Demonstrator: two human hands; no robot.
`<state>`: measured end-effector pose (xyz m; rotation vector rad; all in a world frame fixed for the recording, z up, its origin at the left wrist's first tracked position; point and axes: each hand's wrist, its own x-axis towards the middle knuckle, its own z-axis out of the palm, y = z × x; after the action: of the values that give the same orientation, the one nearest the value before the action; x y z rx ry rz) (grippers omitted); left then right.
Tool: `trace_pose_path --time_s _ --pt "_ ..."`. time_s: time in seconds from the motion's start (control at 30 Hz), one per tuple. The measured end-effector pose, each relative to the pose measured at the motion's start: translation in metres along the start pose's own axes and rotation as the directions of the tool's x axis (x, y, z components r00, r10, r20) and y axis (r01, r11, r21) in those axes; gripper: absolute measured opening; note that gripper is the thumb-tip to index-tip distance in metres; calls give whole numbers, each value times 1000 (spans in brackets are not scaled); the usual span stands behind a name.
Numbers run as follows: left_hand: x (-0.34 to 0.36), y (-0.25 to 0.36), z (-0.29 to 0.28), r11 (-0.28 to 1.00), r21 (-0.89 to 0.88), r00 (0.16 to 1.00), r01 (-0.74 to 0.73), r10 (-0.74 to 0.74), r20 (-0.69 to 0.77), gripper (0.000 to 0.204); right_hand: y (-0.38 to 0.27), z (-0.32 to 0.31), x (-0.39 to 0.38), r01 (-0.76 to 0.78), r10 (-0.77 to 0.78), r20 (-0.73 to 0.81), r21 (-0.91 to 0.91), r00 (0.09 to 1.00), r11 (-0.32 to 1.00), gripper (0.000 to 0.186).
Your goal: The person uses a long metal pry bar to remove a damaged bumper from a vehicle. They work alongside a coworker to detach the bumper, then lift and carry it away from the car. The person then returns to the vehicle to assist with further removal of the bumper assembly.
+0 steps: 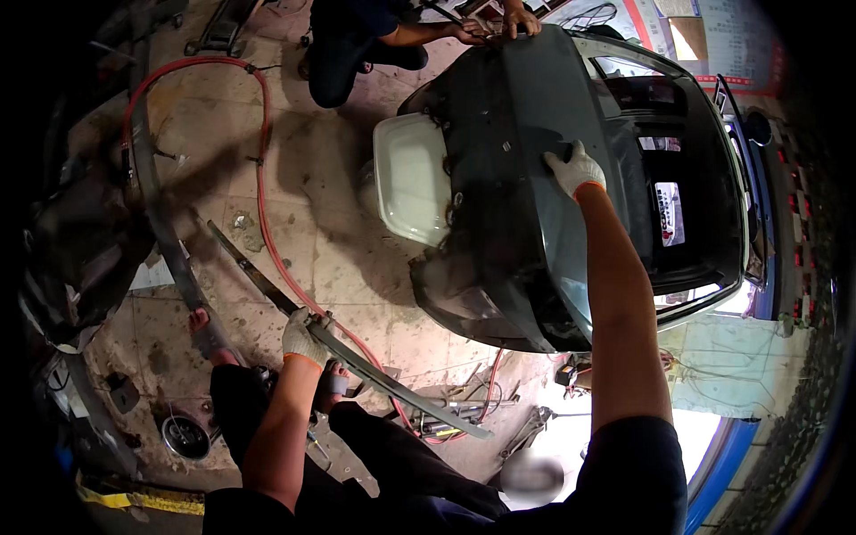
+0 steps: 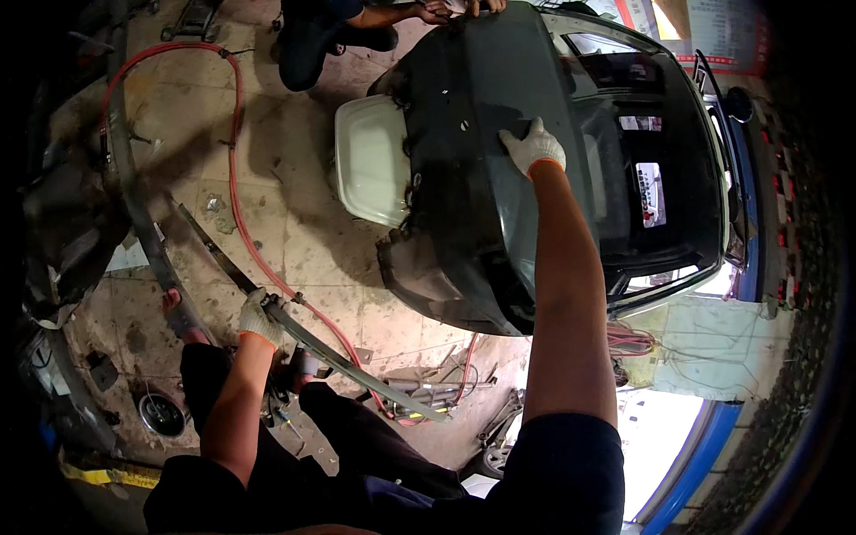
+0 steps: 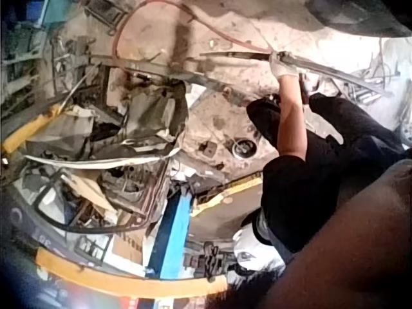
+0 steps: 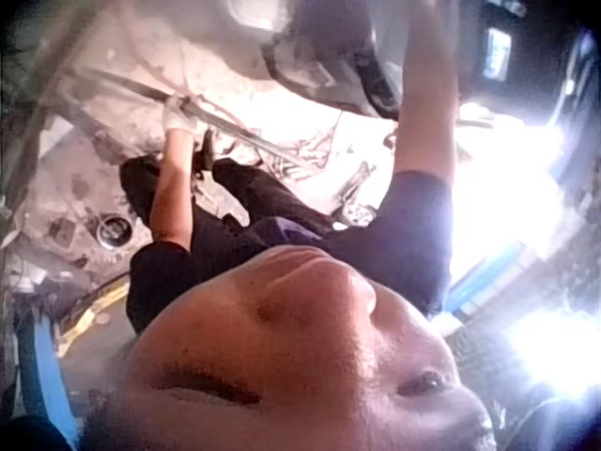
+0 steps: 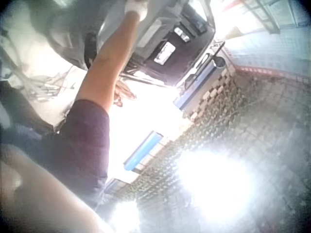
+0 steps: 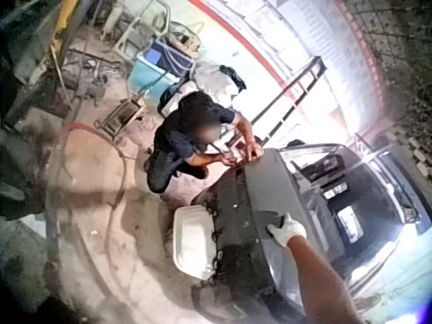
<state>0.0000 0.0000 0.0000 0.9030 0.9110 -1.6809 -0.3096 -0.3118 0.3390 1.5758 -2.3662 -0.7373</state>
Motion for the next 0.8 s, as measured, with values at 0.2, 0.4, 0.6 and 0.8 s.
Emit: trace_pose_path --time_s 0.2,0.4,0.6,0.8 --pt "-26 -5 0 999 -23 999 29 -28 16 19 8 8 1 16 -16 -11 -3 1000 1000 91" --pt "-26 3 10 996 -58 998 66 -67 -17 20 1 5 -8 6 -8 -63 -29 998 1000 87" --pt "-15 4 7 1000 -20 1000 21 -21 7 19 2 7 -8 32 -30 -72 28 997 999 81" --pt "-7 -3 8 1000 13 998 -14 13 61 15 -1 2 -15 -14 15 -37 39 999 999 79"
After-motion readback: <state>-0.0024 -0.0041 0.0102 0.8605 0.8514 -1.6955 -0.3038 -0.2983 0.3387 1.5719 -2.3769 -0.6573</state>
